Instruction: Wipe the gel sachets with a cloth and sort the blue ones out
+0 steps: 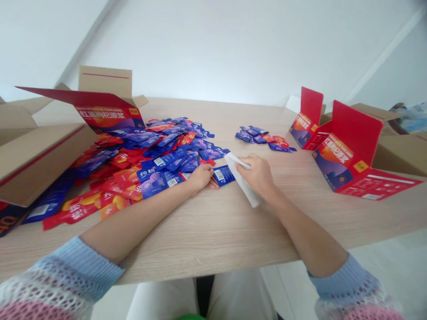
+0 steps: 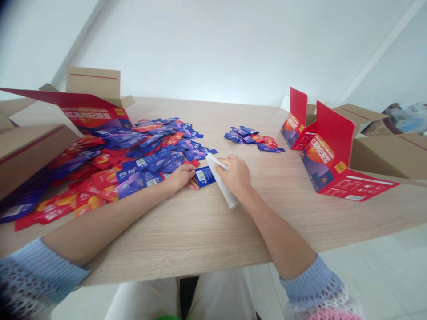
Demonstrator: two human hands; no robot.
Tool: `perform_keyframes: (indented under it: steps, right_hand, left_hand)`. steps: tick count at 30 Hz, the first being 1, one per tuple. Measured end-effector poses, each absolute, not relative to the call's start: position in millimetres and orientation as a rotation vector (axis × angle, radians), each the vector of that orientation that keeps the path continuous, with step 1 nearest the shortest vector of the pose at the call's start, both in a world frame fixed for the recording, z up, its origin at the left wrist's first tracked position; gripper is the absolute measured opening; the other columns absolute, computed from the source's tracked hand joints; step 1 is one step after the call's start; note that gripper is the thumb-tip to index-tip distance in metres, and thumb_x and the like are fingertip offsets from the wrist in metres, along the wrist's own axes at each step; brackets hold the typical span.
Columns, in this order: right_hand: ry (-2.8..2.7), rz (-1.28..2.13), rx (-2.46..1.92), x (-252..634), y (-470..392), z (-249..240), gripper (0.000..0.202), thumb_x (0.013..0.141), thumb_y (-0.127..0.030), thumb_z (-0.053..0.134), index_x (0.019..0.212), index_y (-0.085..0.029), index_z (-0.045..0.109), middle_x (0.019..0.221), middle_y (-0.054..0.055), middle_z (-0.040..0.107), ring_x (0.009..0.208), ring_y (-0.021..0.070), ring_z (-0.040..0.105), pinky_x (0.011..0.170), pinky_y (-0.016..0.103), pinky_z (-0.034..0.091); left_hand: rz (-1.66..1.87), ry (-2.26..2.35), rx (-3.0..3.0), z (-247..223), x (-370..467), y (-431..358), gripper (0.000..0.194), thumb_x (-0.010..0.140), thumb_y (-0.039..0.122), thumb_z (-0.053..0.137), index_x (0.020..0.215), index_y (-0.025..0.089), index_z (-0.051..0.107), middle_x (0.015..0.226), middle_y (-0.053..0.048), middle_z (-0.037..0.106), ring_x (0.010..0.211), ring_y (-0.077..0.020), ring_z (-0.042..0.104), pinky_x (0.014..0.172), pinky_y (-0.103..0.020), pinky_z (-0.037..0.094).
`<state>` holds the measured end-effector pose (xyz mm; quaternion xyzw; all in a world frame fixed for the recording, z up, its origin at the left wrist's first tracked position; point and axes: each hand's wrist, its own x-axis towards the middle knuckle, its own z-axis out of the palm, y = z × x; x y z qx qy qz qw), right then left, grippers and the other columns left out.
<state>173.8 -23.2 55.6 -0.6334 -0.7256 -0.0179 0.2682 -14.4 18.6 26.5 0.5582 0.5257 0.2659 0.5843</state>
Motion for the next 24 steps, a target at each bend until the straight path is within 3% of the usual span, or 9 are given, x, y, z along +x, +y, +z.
perform_keyframes:
  steps: [4,9,15,24]
  right_hand:
    - [-2.195,0.120,-1.558,148,-30,45,0.030,0.091,-0.039,0.050,0.110,-0.031,0.072,0.090,0.003,0.066,0.081,0.0157,0.060,0.070,0.024,0.039]
    - [-2.231,0.201,-1.726,152,-22,43,0.035,0.092,-0.050,0.047,0.104,-0.030,0.074,0.092,0.004,0.069,0.082,0.0173,0.062,0.070,0.025,0.039]
    - [-1.999,0.095,-2.116,172,-9,43,0.039,0.091,-0.055,0.046,0.109,-0.032,0.072,0.098,0.008,0.072,0.090,0.0220,0.065,0.073,0.028,0.043]
    - [-1.707,-0.073,-2.374,223,3,51,0.036,0.088,-0.049,0.053,0.106,-0.026,0.074,0.096,0.012,0.072,0.091,0.0246,0.066,0.072,0.030,0.045]
  left_hand:
    - [0.624,1.188,1.339,22,-15,22,0.026,0.084,0.003,0.035,0.084,0.012,0.059,0.056,-0.004,0.066,0.047,-0.0135,0.064,0.044,-0.018,0.050]
    - [0.596,1.205,1.364,19,-14,26,0.025,0.084,0.006,0.037,0.078,0.011,0.061,0.056,-0.006,0.067,0.049,-0.0143,0.065,0.047,-0.020,0.052]
    - [0.581,1.219,1.377,20,-14,28,0.026,0.086,0.010,0.039,0.069,0.012,0.059,0.065,-0.010,0.070,0.050,-0.0149,0.065,0.047,-0.022,0.052]
    - [0.579,1.257,1.369,24,-16,24,0.024,0.086,0.009,0.040,0.070,0.015,0.056,0.055,-0.006,0.066,0.049,-0.0170,0.065,0.045,-0.022,0.050]
